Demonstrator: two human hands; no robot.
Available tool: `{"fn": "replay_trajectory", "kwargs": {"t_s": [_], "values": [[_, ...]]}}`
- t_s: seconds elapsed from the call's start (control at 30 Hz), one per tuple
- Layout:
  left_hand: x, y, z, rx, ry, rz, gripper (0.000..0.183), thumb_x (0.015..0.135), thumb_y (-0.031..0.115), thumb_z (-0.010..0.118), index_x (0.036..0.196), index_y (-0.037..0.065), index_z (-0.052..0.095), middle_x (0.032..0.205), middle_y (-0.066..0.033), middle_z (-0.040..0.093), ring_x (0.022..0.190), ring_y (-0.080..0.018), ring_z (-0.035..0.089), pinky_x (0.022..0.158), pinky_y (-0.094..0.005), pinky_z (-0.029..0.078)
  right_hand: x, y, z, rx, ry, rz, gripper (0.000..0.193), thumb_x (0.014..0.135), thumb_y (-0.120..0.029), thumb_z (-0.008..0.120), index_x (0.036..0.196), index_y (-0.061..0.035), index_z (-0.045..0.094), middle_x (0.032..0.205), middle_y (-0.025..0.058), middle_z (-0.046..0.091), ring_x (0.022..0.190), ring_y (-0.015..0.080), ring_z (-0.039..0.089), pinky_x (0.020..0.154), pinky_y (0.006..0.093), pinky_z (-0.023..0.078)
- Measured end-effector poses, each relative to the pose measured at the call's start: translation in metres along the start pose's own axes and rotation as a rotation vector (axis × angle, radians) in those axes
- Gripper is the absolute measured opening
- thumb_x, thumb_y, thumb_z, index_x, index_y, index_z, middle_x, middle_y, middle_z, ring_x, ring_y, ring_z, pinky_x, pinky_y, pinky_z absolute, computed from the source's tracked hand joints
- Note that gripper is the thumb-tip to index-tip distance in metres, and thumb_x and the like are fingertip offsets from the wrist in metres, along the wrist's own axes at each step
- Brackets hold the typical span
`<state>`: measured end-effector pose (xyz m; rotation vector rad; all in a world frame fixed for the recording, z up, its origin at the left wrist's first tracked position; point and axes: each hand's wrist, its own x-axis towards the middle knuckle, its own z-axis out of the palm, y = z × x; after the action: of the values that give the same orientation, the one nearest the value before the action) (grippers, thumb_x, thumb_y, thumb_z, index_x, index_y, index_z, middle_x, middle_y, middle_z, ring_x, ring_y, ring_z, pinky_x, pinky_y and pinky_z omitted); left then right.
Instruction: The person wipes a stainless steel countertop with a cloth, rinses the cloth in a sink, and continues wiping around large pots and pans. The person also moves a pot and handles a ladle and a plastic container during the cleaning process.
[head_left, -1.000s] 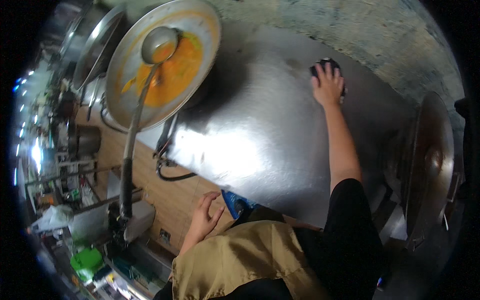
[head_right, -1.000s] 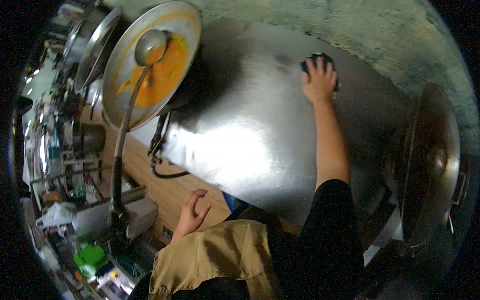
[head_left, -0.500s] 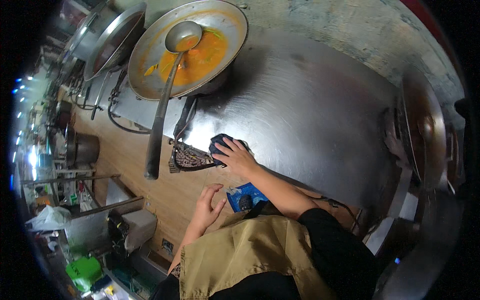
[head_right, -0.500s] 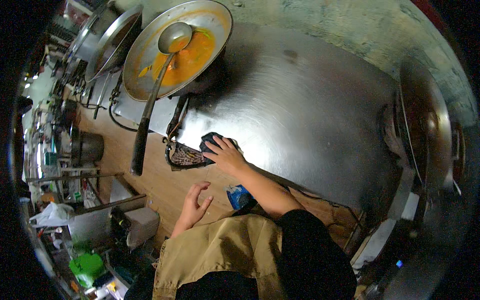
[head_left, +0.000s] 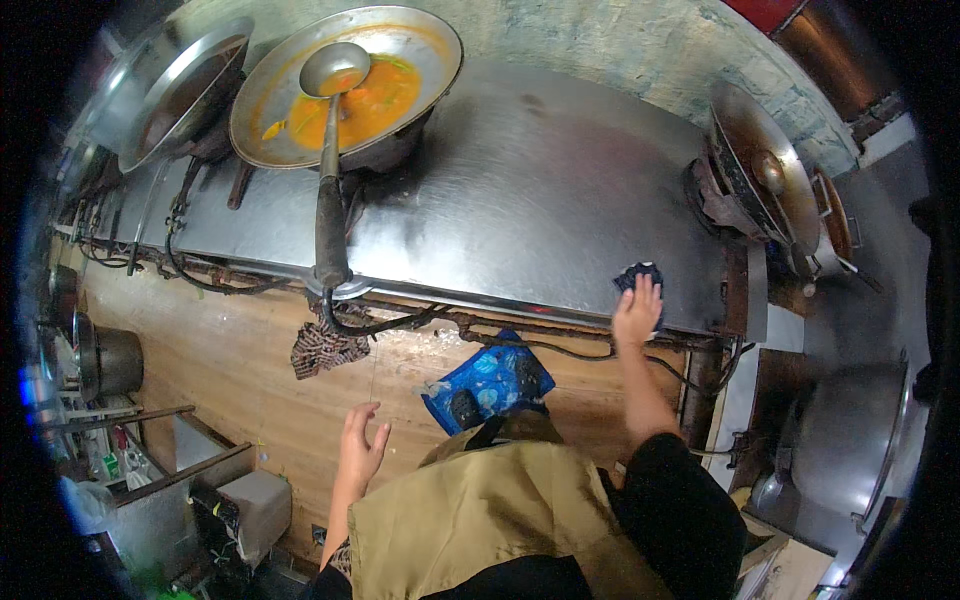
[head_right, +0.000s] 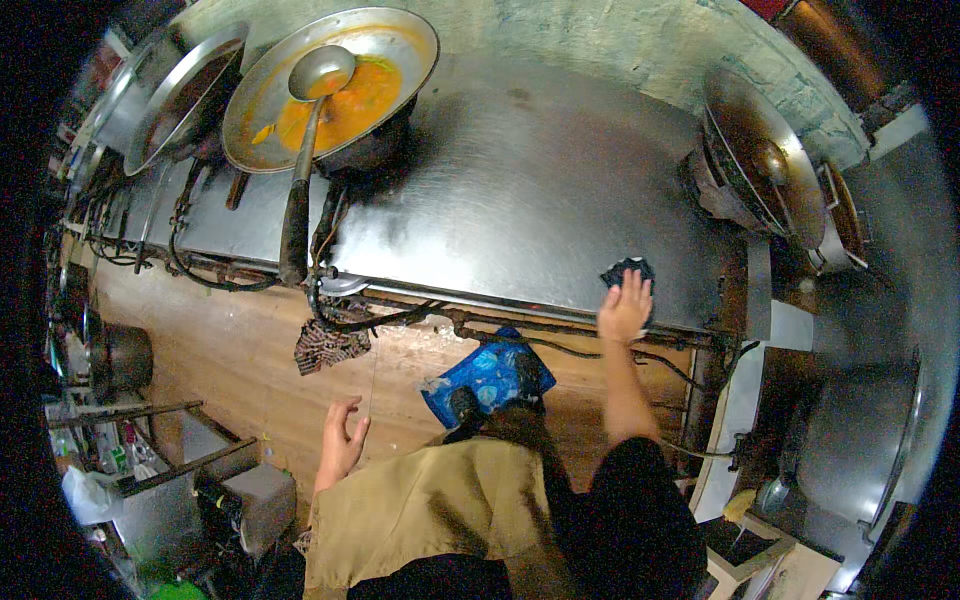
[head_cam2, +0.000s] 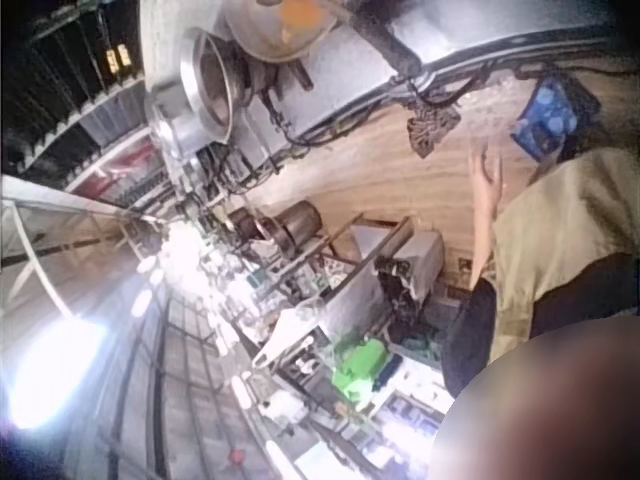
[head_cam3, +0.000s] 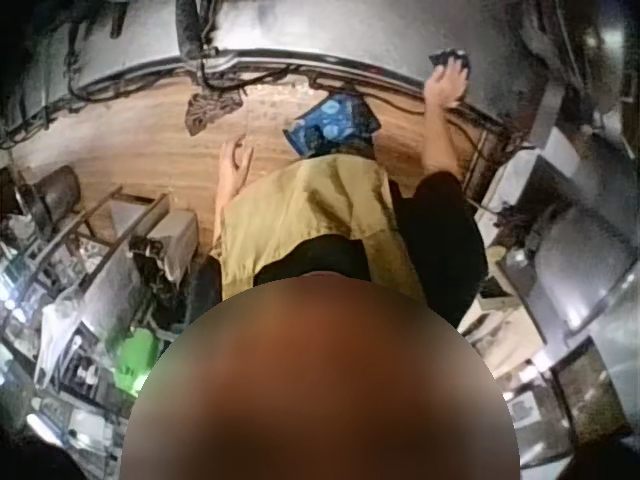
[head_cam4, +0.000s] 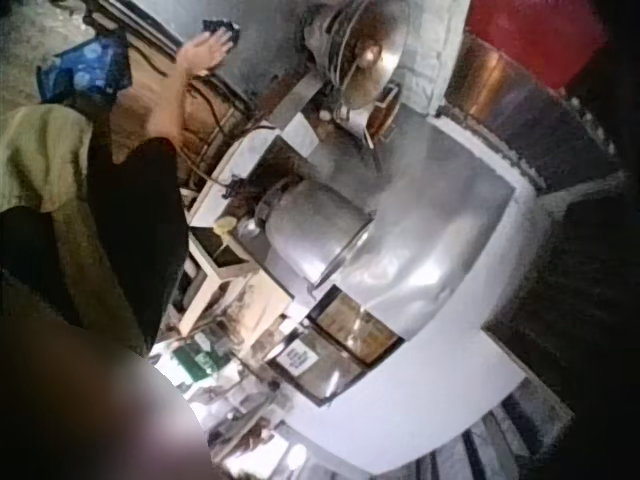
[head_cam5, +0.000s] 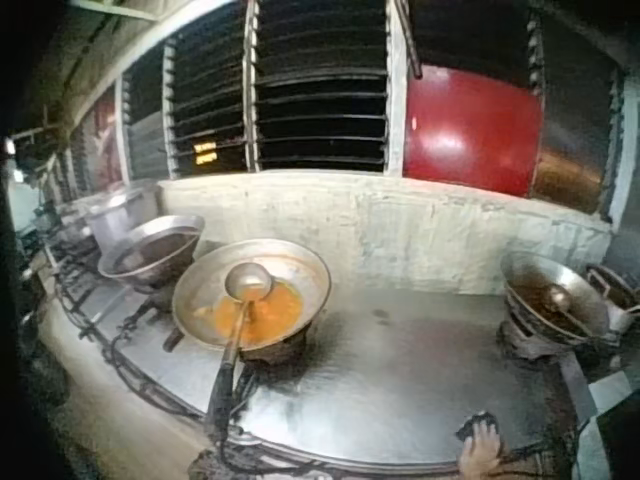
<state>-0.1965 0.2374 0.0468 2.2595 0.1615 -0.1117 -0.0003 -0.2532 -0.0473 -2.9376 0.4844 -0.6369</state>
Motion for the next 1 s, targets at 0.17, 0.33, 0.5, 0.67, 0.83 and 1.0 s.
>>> {"fn": "replay_trajectory", "kwargs": {"t_s": [0.17,0.33,0.5,0.67,0.83,1.0], "values": [[-0.017,-0.005,0.008,-0.008,0.001,-0.069,0.039,0.080,0.005,0.067,0.117,0.003,0.057,0.111,-0.0165,0.058,0.097,-0.0296,0.058,0.086,-0.0382,0.048,-0.053,-0.186,0.041,0.187,0.128,-0.203,0.044,0.084,-0.020,0.055,0.126,-0.0088,0.057,0.134,0.0104,0.052,0.129,0.0327,0.043,0.103,0.0508,0.028],[-0.014,0.008,0.020,-0.016,-0.010,-0.039,0.039,0.080,0.005,0.067,0.118,0.003,0.057,0.113,-0.0163,0.058,0.097,-0.0290,0.058,0.087,-0.0380,0.048,-0.077,-0.360,0.021,0.465,-0.360,-0.467,0.054,0.083,-0.014,0.052,0.136,-0.0046,0.045,0.148,0.0137,0.037,0.141,0.0358,0.024,0.113,0.0525,0.017],[-0.016,0.028,0.029,0.006,-0.035,0.006,0.038,0.080,0.005,0.067,0.117,0.003,0.058,0.114,-0.0165,0.058,0.098,-0.0295,0.058,0.088,-0.0380,0.048,-0.075,-0.337,0.037,0.543,-0.291,-0.831,0.055,0.086,-0.010,0.051,0.139,-0.0189,0.043,0.148,0.0080,0.039,0.136,0.0347,0.034,0.112,0.0500,0.026],[-0.010,0.043,0.039,-0.035,-0.130,0.116,0.038,0.081,0.006,0.067,0.117,0.003,0.057,0.114,-0.0166,0.057,0.100,-0.0306,0.058,0.089,-0.0381,0.047,-0.048,-0.178,0.027,0.297,-0.135,-0.848,0.055,0.086,-0.012,0.048,0.139,-0.0244,0.044,0.144,0.0068,0.044,0.131,0.0321,0.042,0.106,0.0510,0.034],[0.014,0.058,0.052,-0.054,-0.243,0.303,0.036,0.082,0.008,0.068,0.116,0.003,0.058,0.114,-0.0169,0.058,0.101,-0.0323,0.058,0.089,-0.0388,0.047,-0.023,0.020,-0.030,-0.048,-0.310,-0.530,0.058,0.089,-0.011,0.046,0.144,-0.0258,0.037,0.148,0.0064,0.039,0.132,0.0351,0.041,0.108,0.0487,0.036],[0.031,0.080,0.063,0.004,-0.323,0.473,0.034,0.082,0.010,0.067,0.114,0.003,0.058,0.110,-0.0173,0.059,0.098,-0.0339,0.059,0.088,-0.0391,0.048,-0.025,0.135,-0.075,-0.228,-0.602,0.374,0.044,0.098,-0.019,0.041,0.139,-0.0054,0.043,0.134,0.0180,0.053,0.115,0.0374,0.057,0.097,0.0448,0.047]]}}
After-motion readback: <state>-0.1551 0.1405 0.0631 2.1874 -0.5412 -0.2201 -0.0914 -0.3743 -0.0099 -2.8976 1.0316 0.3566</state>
